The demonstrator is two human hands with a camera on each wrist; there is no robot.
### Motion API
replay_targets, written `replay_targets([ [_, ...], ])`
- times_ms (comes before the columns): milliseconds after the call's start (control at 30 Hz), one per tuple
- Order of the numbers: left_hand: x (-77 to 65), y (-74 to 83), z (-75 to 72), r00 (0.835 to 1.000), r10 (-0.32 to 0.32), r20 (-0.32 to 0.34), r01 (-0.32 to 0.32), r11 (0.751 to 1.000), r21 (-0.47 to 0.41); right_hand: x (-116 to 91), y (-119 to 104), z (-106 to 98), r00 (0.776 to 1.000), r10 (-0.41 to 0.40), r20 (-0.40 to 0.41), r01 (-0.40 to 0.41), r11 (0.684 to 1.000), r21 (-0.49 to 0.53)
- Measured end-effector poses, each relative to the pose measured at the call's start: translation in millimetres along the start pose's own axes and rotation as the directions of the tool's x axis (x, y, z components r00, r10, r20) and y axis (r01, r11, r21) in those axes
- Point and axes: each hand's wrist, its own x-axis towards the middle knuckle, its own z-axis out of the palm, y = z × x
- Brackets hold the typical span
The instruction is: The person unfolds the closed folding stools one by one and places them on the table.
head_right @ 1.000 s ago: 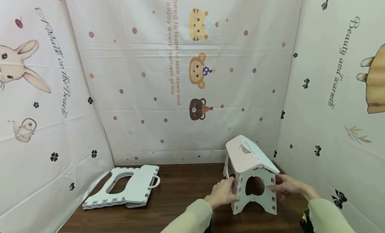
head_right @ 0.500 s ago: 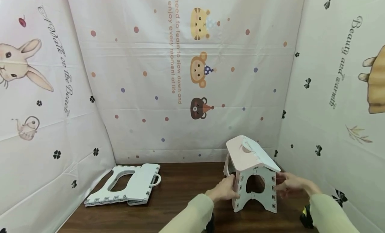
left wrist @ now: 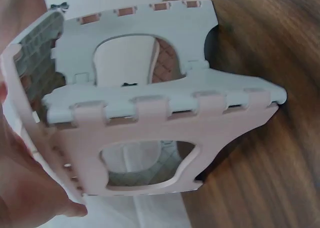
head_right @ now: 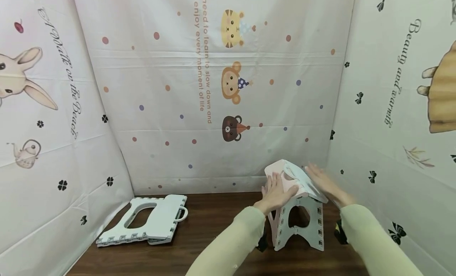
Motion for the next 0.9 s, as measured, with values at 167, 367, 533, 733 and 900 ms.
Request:
replay_targets([
  [167, 0.2, -2.2, 8.5, 1.0, -0.015, 0.003, 0.015, 0.998, 0.058, 6, 2, 22, 0.998, 0.014, 0.067, -0.015, 1.0, 0.01],
  [367, 0.8, -5.7, 11.3, 1.0, -0.007, 0.002, 0.007, 0.995, 0.101, 5, 8, 27, 0.997, 0.039, 0.066, -0.038, 0.999, -0.017],
  [533, -1.9, -3.1, 6.5, 1.0, -0.01, 0.008, 0.008, 0.98, 0.198, 3, 7, 28, 0.999, 0.006, 0.047, 0.001, 0.99, -0.143],
  [733, -1.2, 3.8, -0.7, 1.0, -0.015, -0.012, 0.018, 0.948, 0.317, 8, 5, 29, 0.998, -0.062, 0.001, 0.058, 0.922, -0.383],
  [900, 2.1, -7.6, -6.2, 0.999, 0.04, 0.002, -0.039, 0.965, 0.259, 10, 4, 29, 0.998, -0.055, -0.006, 0.048, 0.921, -0.386],
])
